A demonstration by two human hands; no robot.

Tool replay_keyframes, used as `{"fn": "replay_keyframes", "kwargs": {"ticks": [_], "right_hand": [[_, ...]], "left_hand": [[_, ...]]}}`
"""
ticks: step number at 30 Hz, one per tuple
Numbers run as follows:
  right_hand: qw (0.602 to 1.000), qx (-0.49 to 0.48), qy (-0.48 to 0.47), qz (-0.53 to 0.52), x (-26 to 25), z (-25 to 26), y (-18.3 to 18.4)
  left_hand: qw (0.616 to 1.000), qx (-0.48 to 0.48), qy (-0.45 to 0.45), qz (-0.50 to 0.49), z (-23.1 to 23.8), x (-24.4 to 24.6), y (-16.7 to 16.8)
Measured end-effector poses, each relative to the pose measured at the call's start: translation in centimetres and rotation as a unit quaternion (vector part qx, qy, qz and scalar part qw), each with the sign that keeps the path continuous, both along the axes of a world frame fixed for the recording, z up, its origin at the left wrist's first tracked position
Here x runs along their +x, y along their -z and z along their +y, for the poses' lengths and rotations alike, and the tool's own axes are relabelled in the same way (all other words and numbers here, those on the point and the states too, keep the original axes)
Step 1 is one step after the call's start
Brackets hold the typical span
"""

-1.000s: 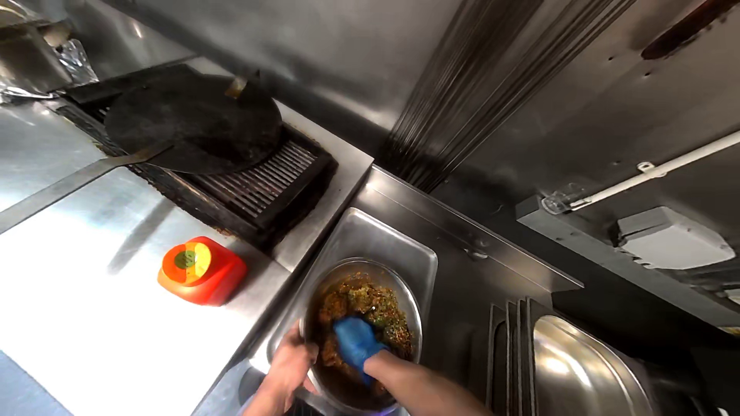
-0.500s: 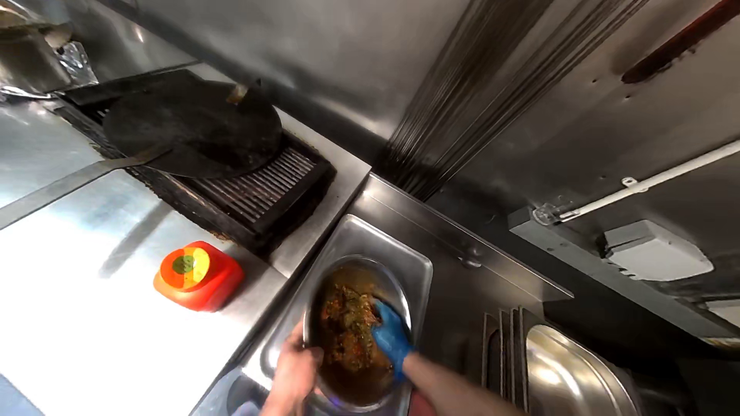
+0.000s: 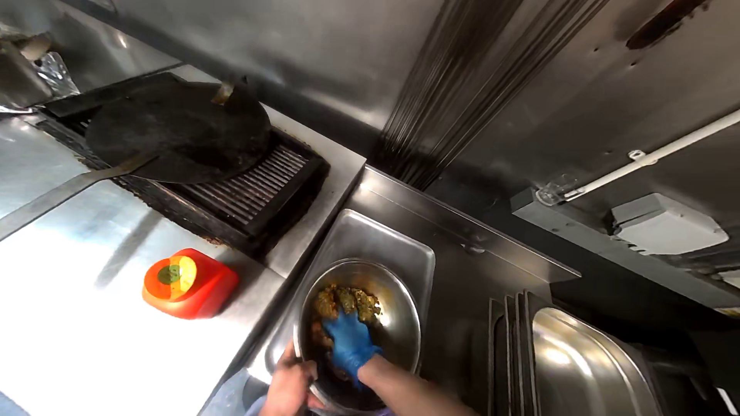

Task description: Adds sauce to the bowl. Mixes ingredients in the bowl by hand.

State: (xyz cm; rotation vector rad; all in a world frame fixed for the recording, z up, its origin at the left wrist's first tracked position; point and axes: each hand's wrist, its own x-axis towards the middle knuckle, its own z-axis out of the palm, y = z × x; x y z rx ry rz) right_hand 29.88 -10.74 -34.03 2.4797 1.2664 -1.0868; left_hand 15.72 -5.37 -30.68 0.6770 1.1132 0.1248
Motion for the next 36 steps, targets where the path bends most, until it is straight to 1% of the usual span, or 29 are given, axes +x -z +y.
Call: {"fn": "replay_keyframes", "kwargs": {"ticks": [2,4,5,7,9,11,13,14,15,17,19,20,21,22,23,24,25,26,27,28,29,30,31,32,33,35,36], "right_hand": [[0.998,-0.039,-0.038,0.015,1.3,-0.2,0.5],[0.998,-0.060,-0.021,0.021,2.6,-0.8,-0.1],[0.999,-0.049,0.004,0.013,3.0,-1.4,-0.8],[0.997,0.002,0.073,-0.010,3.8,-2.7,-2.6],[0.988,0.051,0.141,-0.024,5.6,-2.8,-4.1],[0.979,0.059,0.195,-0.016,6.8,-1.0,-4.3],[0.977,0.049,0.208,0.011,5.8,1.7,-3.1],[0.983,0.039,0.179,0.020,4.1,2.6,-2.5],[0.991,0.026,0.125,0.032,2.1,2.9,-2.3],[0.996,0.019,-0.020,0.079,-0.5,1.0,-3.1],[0.986,0.015,-0.143,0.083,0.5,-2.7,-3.6],[0.983,-0.009,-0.175,0.058,2.0,-4.3,-3.4],[0.984,-0.045,-0.169,0.025,3.6,-4.6,-3.1],[0.990,-0.071,-0.121,-0.014,4.9,-3.8,-2.6],[0.995,-0.082,-0.039,-0.045,5.3,-2.2,-2.2],[0.994,-0.083,0.052,-0.049,4.8,-0.5,-1.8],[0.989,-0.075,0.124,-0.025,3.6,0.8,-1.5],[0.988,-0.053,0.148,0.010,2.0,1.3,-1.4],[0.991,-0.035,0.120,0.052,0.8,0.9,-1.7],[0.995,-0.031,0.050,0.085,0.4,-0.1,-2.0],[0.994,-0.041,-0.036,0.092,1.1,-1.2,-2.2],[0.991,-0.056,-0.098,0.075,2.2,-2.3,-2.1],[0.990,-0.067,-0.120,0.040,3.5,-3.0,-1.9],[0.993,-0.069,-0.095,0.001,4.6,-2.7,-1.7],[0.997,-0.064,-0.041,-0.026,5.1,-1.8,-1.4],[0.996,-0.055,0.073,-0.018,3.1,-0.4,-0.8],[0.996,-0.035,0.088,0.007,1.5,-0.2,-0.8]], "left_hand": [[1.000,0.001,-0.014,0.003,-0.1,-0.2,0.3],[1.000,0.013,-0.012,0.004,0.0,-0.1,0.2],[1.000,0.019,-0.005,0.003,-0.1,-0.1,0.1],[0.999,0.039,0.008,0.006,-0.2,-0.5,0.3],[0.998,0.054,0.023,0.010,-0.3,-0.8,0.5],[0.998,0.048,0.035,0.002,0.0,-1.0,0.6],[0.998,0.038,0.048,-0.010,0.4,-0.4,0.3],[0.998,0.035,0.048,-0.010,0.5,0.1,0.1],[0.998,0.042,0.040,-0.005,0.7,0.4,0.0],[0.997,0.072,0.016,0.021,1.9,0.8,-0.1],[0.994,0.099,0.013,0.049,3.1,0.6,0.2],[0.993,0.098,0.023,0.057,3.0,0.1,0.1],[0.993,0.091,0.034,0.059,2.7,-0.2,-0.1],[0.994,0.079,0.041,0.055,2.5,-0.1,-0.4],[0.996,0.065,0.043,0.048,2.1,0.4,-0.7],[0.997,0.054,0.038,0.043,1.6,0.8,-0.8],[0.997,0.050,0.031,0.041,1.2,1.1,-0.7],[0.997,0.057,0.025,0.046,1.1,1.3,-0.5],[0.996,0.070,0.025,0.056,1.4,1.2,-0.3],[0.994,0.085,0.026,0.062,1.8,0.9,-0.2],[0.993,0.096,0.029,0.062,2.1,0.6,-0.2],[0.993,0.097,0.038,0.056,2.1,0.1,-0.1],[0.993,0.089,0.052,0.051,1.8,-0.4,-0.2],[0.994,0.083,0.062,0.047,1.6,-0.6,-0.3],[0.994,0.076,0.068,0.044,1.5,-0.4,-0.4],[0.993,0.078,0.065,0.053,1.1,0.1,-0.3],[0.992,0.085,0.066,0.060,1.4,0.2,-0.2]]}}
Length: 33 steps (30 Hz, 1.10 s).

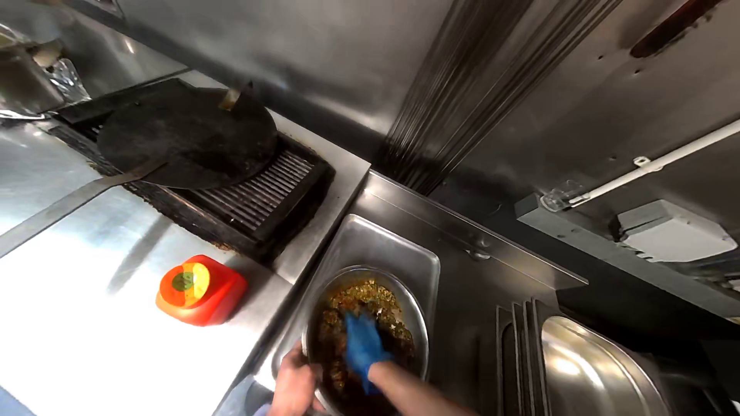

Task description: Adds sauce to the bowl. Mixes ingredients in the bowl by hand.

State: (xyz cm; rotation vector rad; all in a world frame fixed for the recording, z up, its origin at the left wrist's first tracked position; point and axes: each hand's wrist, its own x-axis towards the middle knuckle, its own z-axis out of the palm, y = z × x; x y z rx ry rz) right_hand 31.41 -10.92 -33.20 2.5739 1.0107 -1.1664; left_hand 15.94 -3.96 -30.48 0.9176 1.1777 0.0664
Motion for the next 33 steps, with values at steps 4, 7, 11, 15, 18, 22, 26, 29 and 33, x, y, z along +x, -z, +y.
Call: {"fn": "replay_keyframes", "kwargs": {"ticks": [4,7,11,15,18,22,26,29,33], "right_hand": [[0.992,0.047,-0.102,0.054,0.0,-2.3,-0.9],[0.998,0.055,-0.019,-0.030,2.8,-3.9,-3.7],[0.980,0.121,0.149,-0.048,4.8,-2.2,-4.2],[0.989,0.092,0.106,0.048,0.7,2.8,-1.7],[0.987,0.059,-0.111,0.101,-3.3,1.1,-2.8],[0.969,0.022,-0.242,0.051,-0.4,-3.5,-0.4],[0.987,-0.057,-0.149,-0.018,0.1,-0.3,0.6],[0.993,-0.070,-0.098,0.006,0.0,0.0,-0.3],[0.998,0.066,-0.008,-0.020,2.4,-2.3,-3.6]], "left_hand": [[1.000,-0.011,-0.006,-0.011,0.9,-1.2,0.3],[0.998,-0.047,0.006,-0.047,0.6,-2.0,0.5],[0.993,-0.086,0.019,-0.075,0.9,-2.3,0.6],[0.994,-0.086,0.018,-0.062,1.0,-0.7,0.3],[0.998,-0.027,-0.020,-0.055,1.7,-0.5,0.5],[0.998,-0.024,-0.005,-0.057,1.9,-1.7,0.6],[0.998,-0.061,-0.008,-0.027,1.4,-0.6,0.1],[0.998,-0.048,0.036,-0.010,1.8,-0.6,-0.2],[0.996,0.055,0.069,0.000,2.4,-0.4,0.2]]}}
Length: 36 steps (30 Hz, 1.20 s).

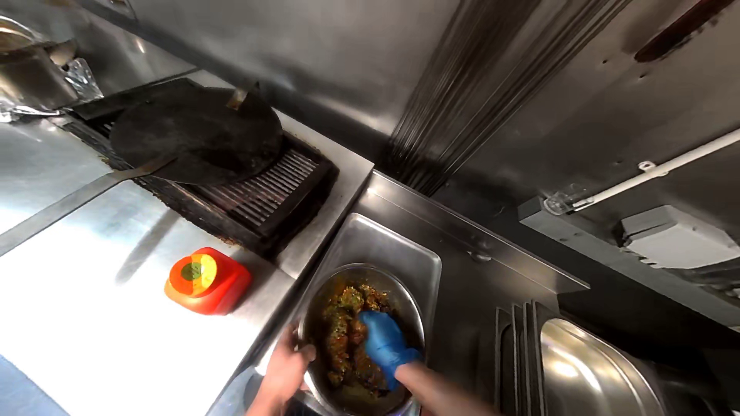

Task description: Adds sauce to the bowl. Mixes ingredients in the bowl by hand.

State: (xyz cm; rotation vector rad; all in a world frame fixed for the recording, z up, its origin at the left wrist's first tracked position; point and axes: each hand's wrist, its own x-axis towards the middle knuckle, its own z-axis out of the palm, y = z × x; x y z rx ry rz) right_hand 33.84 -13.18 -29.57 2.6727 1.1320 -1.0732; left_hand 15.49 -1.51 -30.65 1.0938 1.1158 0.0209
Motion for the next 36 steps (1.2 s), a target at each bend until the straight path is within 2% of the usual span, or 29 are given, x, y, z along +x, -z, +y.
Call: {"fn": "replay_keyframes", "kwargs": {"ticks": [3,5,7,9,11,12,14,17,20,23,25,27,28,30,31,32,33,34,36], "right_hand": [[0.996,0.020,0.088,-0.028,2.5,0.7,0.3],[0.991,0.028,0.131,-0.008,1.7,3.0,2.3],[0.997,0.013,0.068,0.013,-1.5,4.7,3.3],[0.996,0.010,-0.063,0.057,-4.5,3.9,2.7],[0.972,0.007,-0.223,0.073,-4.5,0.8,2.3],[0.962,0.000,-0.266,0.061,-3.6,-1.1,2.6],[0.961,-0.057,-0.269,0.026,-1.8,-2.4,3.4],[0.982,-0.069,-0.175,-0.016,-1.5,0.3,4.5],[0.972,-0.086,-0.220,0.010,-1.6,1.7,3.9],[0.949,0.003,-0.314,0.027,2.2,1.9,1.3],[0.938,0.079,-0.334,0.040,5.6,2.1,0.9],[0.956,0.088,-0.275,0.052,8.4,1.0,1.7],[0.972,0.092,-0.206,0.061,8.6,-0.5,2.2],[0.987,0.142,-0.006,0.068,5.9,-4.0,4.3],[0.974,0.186,0.117,0.058,3.5,-5.3,5.3],[0.944,0.222,0.239,0.052,0.9,-5.9,5.9],[0.911,0.218,0.343,0.068,-1.3,-5.8,5.6],[0.883,0.183,0.422,0.096,-3.2,-5.1,4.3],[0.859,0.101,0.481,0.143,-5.1,-2.6,0.3]], "left_hand": [[0.996,0.090,-0.001,-0.016,0.2,0.7,1.5],[0.994,0.090,-0.024,-0.049,0.0,1.6,2.1],[0.990,0.064,-0.096,-0.082,-0.6,2.8,2.0],[0.978,0.057,-0.173,-0.099,-0.6,3.5,1.8],[0.976,0.055,-0.184,-0.106,0.3,3.4,1.6],[0.978,0.056,-0.175,-0.099,0.2,3.1,1.5],[0.982,0.053,-0.161,-0.078,-0.8,2.6,1.4],[0.980,0.053,-0.182,-0.066,-1.8,3.0,1.4],[0.980,0.078,-0.174,-0.057,-2.1,2.9,1.0],[0.984,0.098,-0.138,-0.048,-1.8,3.6,0.4],[0.986,0.098,-0.130,-0.047,-1.8,3.1,0.5],[0.984,0.102,-0.136,-0.061,-2.1,3.3,0.3],[0.981,0.104,-0.150,-0.072,-2.4,3.7,-0.2],[0.971,0.114,-0.188,-0.089,-3.0,4.6,-1.2],[0.969,0.112,-0.196,-0.103,-3.5,5.0,-1.7],[0.966,0.115,-0.202,-0.118,-4.0,5.3,-2.1],[0.962,0.119,-0.211,-0.123,-4.4,5.6,-2.2],[0.961,0.117,-0.222,-0.118,-4.8,5.6,-2.3],[0.960,0.096,-0.245,-0.091,-5.2,5.3,-2.1]]}}
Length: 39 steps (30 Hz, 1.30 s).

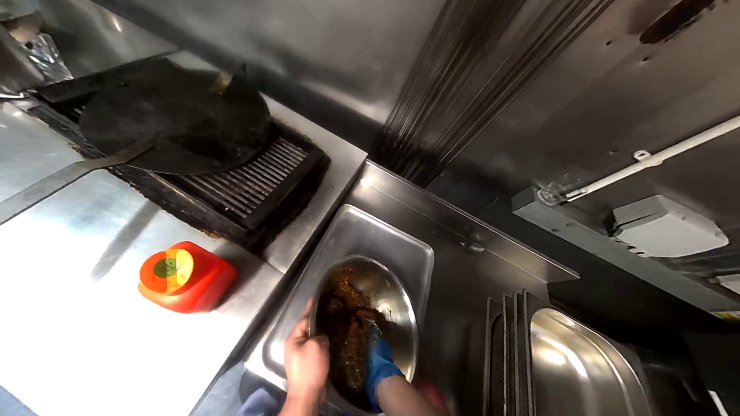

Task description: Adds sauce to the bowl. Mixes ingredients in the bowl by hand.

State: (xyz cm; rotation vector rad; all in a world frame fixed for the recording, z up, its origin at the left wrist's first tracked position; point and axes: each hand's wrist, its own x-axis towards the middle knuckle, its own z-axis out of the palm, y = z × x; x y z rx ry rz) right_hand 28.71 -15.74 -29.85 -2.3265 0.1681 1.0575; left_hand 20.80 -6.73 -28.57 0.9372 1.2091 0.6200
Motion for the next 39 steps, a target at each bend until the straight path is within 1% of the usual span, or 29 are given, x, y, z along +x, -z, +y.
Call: {"fn": "replay_keyframes", "kwargs": {"ticks": [2,3,4,5,6,7,8,9,10,11,12,14,16,18,21,23,26,29,31,32,33,34,35,36,37,38,39], "right_hand": [[0.999,0.003,-0.029,0.027,-0.4,2.3,-2.7],[0.999,0.025,-0.028,0.025,-0.5,3.1,-3.4],[0.998,0.058,-0.020,0.019,-0.5,3.7,-3.6],[0.995,0.094,-0.032,0.009,-0.5,3.9,-3.3],[0.988,0.131,-0.076,-0.002,-0.5,3.7,-2.6],[0.976,0.151,-0.153,-0.028,-0.6,3.3,-1.4],[0.956,0.138,-0.251,-0.069,-0.8,3.1,-0.1],[0.924,0.092,-0.354,-0.109,-0.9,3.1,1.0],[0.884,0.024,-0.448,-0.133,-1.0,3.4,2.1],[0.840,-0.038,-0.519,-0.156,-0.8,3.9,3.2],[0.810,-0.076,-0.555,-0.171,-0.2,4.3,4.3],[0.786,-0.107,-0.587,-0.162,1.4,5.0,5.5],[0.779,-0.133,-0.594,-0.148,3.2,5.5,5.6],[0.775,-0.138,-0.598,-0.149,3.7,5.4,5.6],[0.766,-0.171,-0.610,-0.114,3.7,5.2,4.0],[0.769,-0.193,-0.602,-0.101,3.5,4.3,2.8],[0.801,-0.196,-0.554,-0.114,4.4,2.5,0.6],[0.874,-0.132,-0.439,-0.160,7.0,1.9,-0.6],[0.911,-0.084,-0.359,-0.182,8.1,3.7,0.3],[0.920,-0.080,-0.340,-0.179,7.7,5.2,1.0],[0.917,-0.087,-0.354,-0.163,6.5,6.4,1.6],[0.899,-0.099,-0.403,-0.141,4.4,7.1,2.0],[0.871,-0.099,-0.467,-0.117,2.0,6.9,2.2],[0.833,-0.082,-0.537,-0.105,0.4,5.9,2.2],[0.784,-0.052,-0.611,-0.102,0.2,4.2,2.1],[0.733,-0.028,-0.672,-0.107,1.0,2.1,2.3],[0.697,-0.030,-0.708,-0.109,2.4,0.4,2.4]], "left_hand": [[0.999,-0.032,-0.009,-0.002,0.3,-0.7,0.5],[0.999,-0.048,-0.005,-0.019,0.6,-1.1,0.8],[0.997,-0.061,0.004,-0.035,1.0,-1.6,1.3],[0.996,-0.073,0.011,-0.047,1.4,-2.0,1.8],[0.994,-0.090,0.016,-0.061,1.7,-2.4,2.2],[0.991,-0.107,0.017,-0.073,1.9,-2.7,2.6],[0.989,-0.118,0.015,-0.081,2.0,-2.8,2.9],[0.988,-0.126,0.013,-0.085,2.0,-2.9,3.2],[0.988,-0.130,0.011,-0.083,1.8,-2.9,3.4],[0.988,-0.132,0.008,-0.075,1.7,-2.9,3.6],[0.989,-0.133,0.002,-0.064,1.7,-2.9,3.6],[0.988,-0.141,-0.013,-0.056,1.7,-3.0,3.6],[0.987,-0.148,-0.024,-0.053,1.6,-2.6,3.5],[0.987,-0.151,-0.038,-0.039,1.2,-2.3,3.7],[0.988,-0.144,-0.049,-0.039,1.1,-1.9,3.9],[0.989,-0.135,-0.039,-0.037,1.3,-2.0,4.0],[0.993,-0.106,0.015,-0.051,2.0,-2.7,4.8],[0.991,-0.108,0.059,-0.052,2.8,-3.1,5.1],[0.990,-0.114,0.072,-0.039,2.8,-3.0,4.7],[0.990,-0.113,0.073,-0.038,2.7,-2.6,4.3],[0.991,-0.109,0.070,-0.037,2.5,-2.0,3.8],[0.992,-0.104,0.061,-0.029,2.3,-1.4,3.4],[0.994,-0.099,0.052,-0.013,2.5,-1.0,3.0],[0.995,-0.094,0.045,0.006,3.1,-0.9,2.7],[0.995,-0.088,0.040,0.019,3.9,-0.9,2.7],[0.995,-0.084,0.041,0.026,4.5,-1.2,2.7],[0.995,-0.084,0.045,0.031,4.7,-1.7,2.6]]}}
